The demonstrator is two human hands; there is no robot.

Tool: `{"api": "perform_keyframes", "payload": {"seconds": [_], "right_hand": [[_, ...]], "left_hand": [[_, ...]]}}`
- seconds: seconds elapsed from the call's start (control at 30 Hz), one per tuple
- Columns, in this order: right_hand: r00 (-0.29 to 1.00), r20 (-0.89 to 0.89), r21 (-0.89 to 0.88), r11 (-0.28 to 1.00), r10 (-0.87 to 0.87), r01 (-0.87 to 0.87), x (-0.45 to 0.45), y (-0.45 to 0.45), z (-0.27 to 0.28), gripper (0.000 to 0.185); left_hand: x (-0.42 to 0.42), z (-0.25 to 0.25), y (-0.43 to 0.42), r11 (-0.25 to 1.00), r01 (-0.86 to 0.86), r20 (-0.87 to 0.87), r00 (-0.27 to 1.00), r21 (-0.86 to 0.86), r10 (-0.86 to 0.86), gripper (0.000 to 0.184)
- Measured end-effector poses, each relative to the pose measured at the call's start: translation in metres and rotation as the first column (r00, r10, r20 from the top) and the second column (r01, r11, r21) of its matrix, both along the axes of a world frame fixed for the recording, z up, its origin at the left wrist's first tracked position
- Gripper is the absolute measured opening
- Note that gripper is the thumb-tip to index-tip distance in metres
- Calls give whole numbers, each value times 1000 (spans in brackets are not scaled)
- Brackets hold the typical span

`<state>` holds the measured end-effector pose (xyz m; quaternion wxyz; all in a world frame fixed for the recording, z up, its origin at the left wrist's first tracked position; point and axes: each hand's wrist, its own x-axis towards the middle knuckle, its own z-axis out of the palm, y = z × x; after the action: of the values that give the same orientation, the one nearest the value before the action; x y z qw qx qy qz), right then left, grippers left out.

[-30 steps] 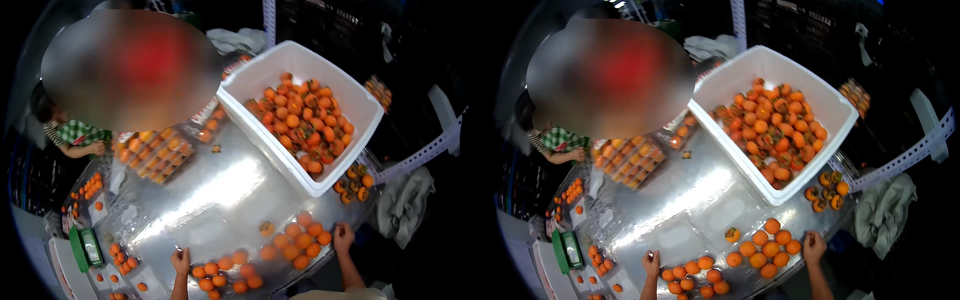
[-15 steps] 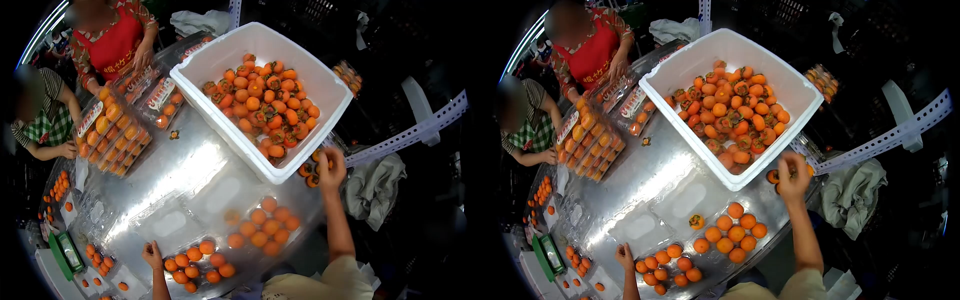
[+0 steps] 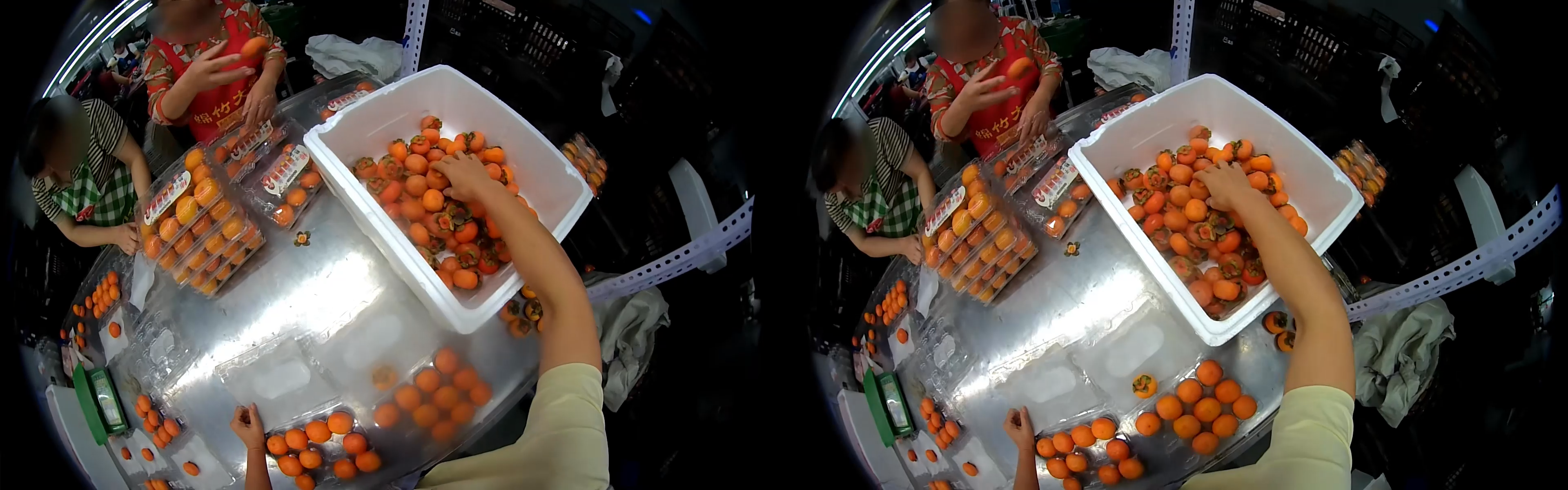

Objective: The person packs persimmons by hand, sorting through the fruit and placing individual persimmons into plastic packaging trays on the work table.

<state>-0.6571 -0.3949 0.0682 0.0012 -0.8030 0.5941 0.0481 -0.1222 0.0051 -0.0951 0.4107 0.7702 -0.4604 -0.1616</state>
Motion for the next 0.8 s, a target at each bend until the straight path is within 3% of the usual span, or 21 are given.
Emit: {"api": "perform_keyframes", "payload": {"seconds": [0.03,0.13,0.2,0.27,0.37,0.6,0.73,0.8], "right_hand": [[1000,-10,14,1000,0,0,4,4,9,51],[965,128,-21,972,-228,232,4,15,60,44],[926,331,-406,858,-183,315,-29,3,58,38],[797,575,-438,754,-185,490,-51,6,59,35],[692,689,-361,726,-216,586,-59,14,59,29],[705,709,-492,726,12,482,-40,14,59,23],[605,765,-561,691,221,456,-43,23,50,20],[570,795,-532,690,209,490,-1,75,74,16]], "left_hand": [[0,1,-1,1000,5,8,1000,-11,-5,38],[6,-8,3,999,-20,59,998,30,18,38],[6,-9,1,1000,-21,18,1000,15,21,38],[4,-5,2,1000,-23,7,1000,19,23,38],[4,-5,4,999,-28,10,1000,31,27,39],[4,-2,0,1000,-5,-20,1000,25,6,33],[6,-7,2,999,-40,21,999,27,39,28],[3,-6,2,998,-53,-7,999,16,53,28]]}}
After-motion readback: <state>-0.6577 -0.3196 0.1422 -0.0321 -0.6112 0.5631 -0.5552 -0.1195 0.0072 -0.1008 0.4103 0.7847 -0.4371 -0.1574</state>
